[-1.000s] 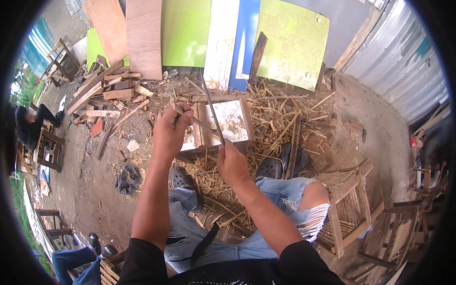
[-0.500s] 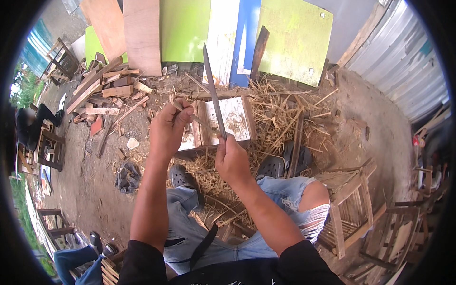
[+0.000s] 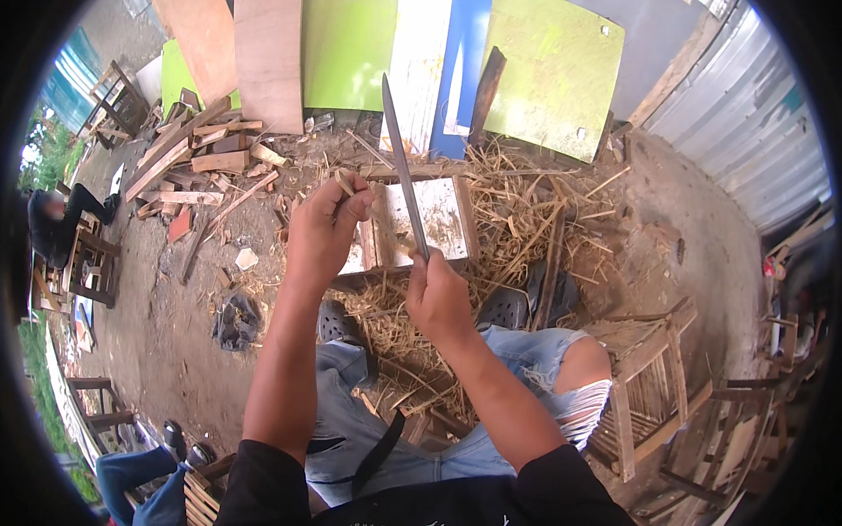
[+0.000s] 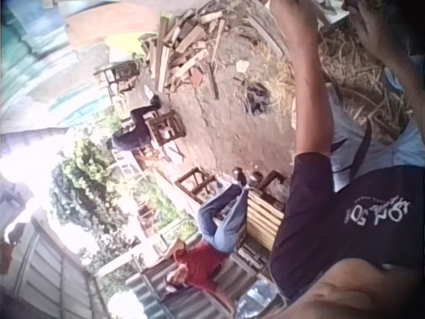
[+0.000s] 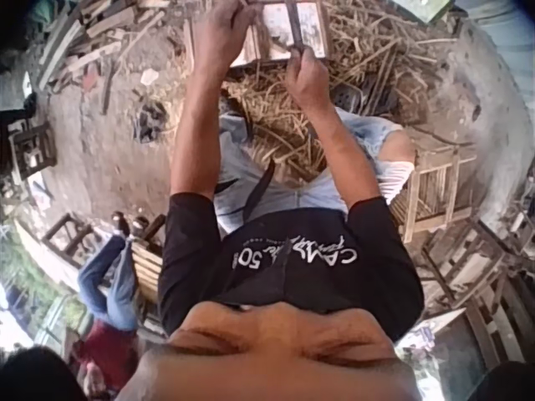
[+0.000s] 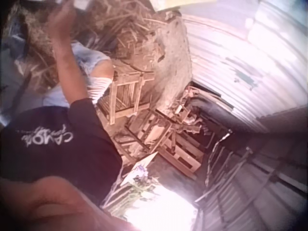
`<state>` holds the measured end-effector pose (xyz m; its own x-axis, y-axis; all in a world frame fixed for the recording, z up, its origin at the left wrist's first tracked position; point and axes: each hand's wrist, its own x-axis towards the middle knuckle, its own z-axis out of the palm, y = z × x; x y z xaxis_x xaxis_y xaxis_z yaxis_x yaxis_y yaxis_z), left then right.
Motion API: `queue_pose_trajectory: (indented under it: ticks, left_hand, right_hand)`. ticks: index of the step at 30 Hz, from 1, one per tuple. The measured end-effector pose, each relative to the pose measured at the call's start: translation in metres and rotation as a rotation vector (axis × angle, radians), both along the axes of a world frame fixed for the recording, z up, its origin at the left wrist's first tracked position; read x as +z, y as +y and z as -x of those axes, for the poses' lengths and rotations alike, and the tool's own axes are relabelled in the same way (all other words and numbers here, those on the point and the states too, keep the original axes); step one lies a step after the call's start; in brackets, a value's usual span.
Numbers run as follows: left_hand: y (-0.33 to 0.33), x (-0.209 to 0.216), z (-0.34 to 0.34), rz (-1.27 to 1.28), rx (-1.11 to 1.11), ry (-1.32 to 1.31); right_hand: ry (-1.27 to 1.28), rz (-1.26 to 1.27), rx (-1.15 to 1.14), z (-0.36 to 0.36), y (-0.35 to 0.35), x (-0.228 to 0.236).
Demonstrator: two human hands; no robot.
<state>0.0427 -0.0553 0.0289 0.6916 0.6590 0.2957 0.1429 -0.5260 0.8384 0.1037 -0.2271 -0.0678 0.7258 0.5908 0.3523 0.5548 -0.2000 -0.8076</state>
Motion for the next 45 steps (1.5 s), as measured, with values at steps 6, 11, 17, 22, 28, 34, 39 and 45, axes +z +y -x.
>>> queue_pose_trajectory:
  ticks: [6,11,17,22,28,34,39,45]
  left_hand:
    - [0.0,-0.001,-0.004,-0.018,-0.005,-0.039]
    - [0.0,-0.002,-0.008,-0.025,-0.037,-0.052]
    - [-0.002,0.0,-0.017,-0.062,-0.038,-0.042]
    - [-0.001,-0.001,-0.022,-0.064,-0.061,-0.094]
    - [-0.004,-0.003,-0.023,-0.039,-0.053,-0.136]
    - [0.0,-0.004,-0.016,-0.026,-0.033,-0.058]
    - [0.001,-0.005,-0.017,-0.108,-0.026,-0.075]
    - [0.001,-0.004,-0.015,0.032,-0.018,-0.046]
  right_hand:
    - [0.06,0.467,0.088,0.003,0.005,-0.041]
    - [0.876,0.394,0.131,-0.009,-0.003,-0.02]
    - [1.377,0.229,0.12,-0.016,0.001,0.012]
    - [0.141,0.566,-0.012,-0.008,0.002,0.007]
    - [0.03,0.377,-0.028,0.0,0.005,-0.02]
    - [0.06,0.555,0.167,-0.012,0.008,-0.043]
    - [1.175,0.362,0.165,-0.032,0.004,-0.011]
    - [0.078,0.149,-0.035,0.0,0.008,-0.002]
